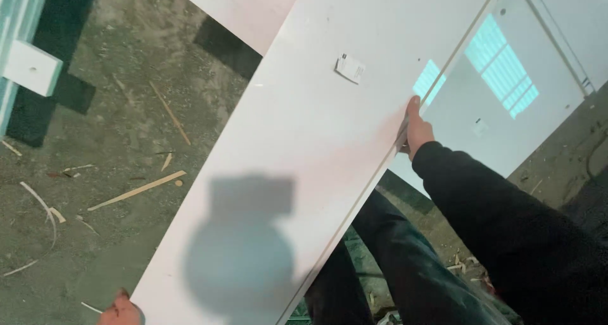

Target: The person uses a handheld router to shape the edges of white wood panels. They position the panels on a workbench, guide the router along the edges, and then move the finished panels to a stack on the floor.

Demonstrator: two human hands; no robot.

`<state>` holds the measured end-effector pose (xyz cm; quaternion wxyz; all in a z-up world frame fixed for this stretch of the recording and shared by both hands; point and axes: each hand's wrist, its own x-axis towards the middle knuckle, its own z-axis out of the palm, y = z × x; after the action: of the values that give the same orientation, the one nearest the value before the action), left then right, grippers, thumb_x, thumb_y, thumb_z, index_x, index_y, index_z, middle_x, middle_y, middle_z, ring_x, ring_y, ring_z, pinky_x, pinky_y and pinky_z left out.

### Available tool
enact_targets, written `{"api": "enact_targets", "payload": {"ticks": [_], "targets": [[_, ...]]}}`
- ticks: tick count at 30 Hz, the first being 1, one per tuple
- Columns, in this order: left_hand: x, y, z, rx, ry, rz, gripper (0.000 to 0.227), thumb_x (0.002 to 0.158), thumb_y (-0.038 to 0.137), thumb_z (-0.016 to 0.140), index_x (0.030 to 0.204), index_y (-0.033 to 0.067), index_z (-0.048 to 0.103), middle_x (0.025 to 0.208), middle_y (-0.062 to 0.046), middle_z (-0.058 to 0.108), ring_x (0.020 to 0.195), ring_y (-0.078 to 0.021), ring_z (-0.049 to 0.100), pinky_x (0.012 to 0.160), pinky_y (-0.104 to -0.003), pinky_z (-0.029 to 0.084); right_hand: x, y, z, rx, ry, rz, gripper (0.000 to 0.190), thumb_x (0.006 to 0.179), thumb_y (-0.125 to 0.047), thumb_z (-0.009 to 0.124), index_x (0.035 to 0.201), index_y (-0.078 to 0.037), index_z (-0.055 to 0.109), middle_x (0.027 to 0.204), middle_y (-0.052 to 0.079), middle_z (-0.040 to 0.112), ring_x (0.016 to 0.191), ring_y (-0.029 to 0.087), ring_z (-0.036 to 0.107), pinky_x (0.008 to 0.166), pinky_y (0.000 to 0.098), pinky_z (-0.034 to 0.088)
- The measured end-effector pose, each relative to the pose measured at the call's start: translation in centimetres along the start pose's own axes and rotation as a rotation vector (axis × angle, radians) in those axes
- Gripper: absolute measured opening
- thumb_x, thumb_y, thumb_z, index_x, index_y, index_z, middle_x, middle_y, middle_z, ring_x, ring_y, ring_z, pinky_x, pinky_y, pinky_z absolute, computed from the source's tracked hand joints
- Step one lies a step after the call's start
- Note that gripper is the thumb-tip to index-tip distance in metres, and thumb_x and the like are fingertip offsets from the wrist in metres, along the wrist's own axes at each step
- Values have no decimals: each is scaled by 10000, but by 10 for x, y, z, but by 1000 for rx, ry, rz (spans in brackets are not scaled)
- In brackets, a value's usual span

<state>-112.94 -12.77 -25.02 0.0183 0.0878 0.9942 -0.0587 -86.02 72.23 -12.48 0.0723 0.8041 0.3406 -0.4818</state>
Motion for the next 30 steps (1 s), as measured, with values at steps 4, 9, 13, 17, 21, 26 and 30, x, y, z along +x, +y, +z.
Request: {"api": "enact_targets", "payload": {"ticks": [4,9,13,17,21,26,30], "targets": [[55,131,-96,81,-805,-449,932,1200,619,258,1191,-167,761,1216,-485,666,1112,-661,588,909,-676,427,26,-12,2,-124,66,-15,1000,898,-844,345,1428,-8,483,749,46,422,712,223,514,767,464,611],[105,252,-149,-89,-916,-518,744,1232,562,420,1028,-96,704,937,-380,594,913,-499,544,786,-611,320,62,-52,-5,-247,3,-202,1033,907,-848,338,1410,44,477,687,26,309,600,174,345,597,472,417],[140,283,-129,-110,-806,-251,894,1236,640,365,728,-70,557,683,-299,476,704,-412,497,773,-586,429,114,-92,-13,-481,59,-417,1103,951,-828,222,1465,132,397,1170,225,598,951,344,572,772,586,412],[186,371,-138,-197,-785,-133,882,1214,660,285,772,-76,488,748,-296,466,740,-398,452,760,-568,391,142,-114,-21,-576,229,-862,342,1253,-376,537,1195,-40,505,676,136,499,515,260,524,470,462,463],[220,447,-128,-233,-789,-82,910,1246,661,289,764,-60,566,842,-355,586,906,-443,589,982,-628,423,132,-115,-7,-766,274,-1234,710,1263,-311,746,1688,-123,209,1687,149,126,1531,502,228,1162,754,396],[239,528,-114,-364,-818,-97,722,1183,639,311,1067,-31,555,1009,-258,518,983,-400,578,963,-594,470,103,-107,35,-809,211,-807,890,1104,-689,471,1691,-206,8,1701,303,-60,1597,470,-51,1284,626,2],[237,582,-136,-442,-873,-34,677,1087,505,423,1489,-34,350,1502,-278,437,1352,-422,454,1096,-580,373,114,-112,51,-731,166,-752,771,1140,-588,353,1677,-193,-35,1705,361,-42,1608,450,-66,1262,569,-82]]}}
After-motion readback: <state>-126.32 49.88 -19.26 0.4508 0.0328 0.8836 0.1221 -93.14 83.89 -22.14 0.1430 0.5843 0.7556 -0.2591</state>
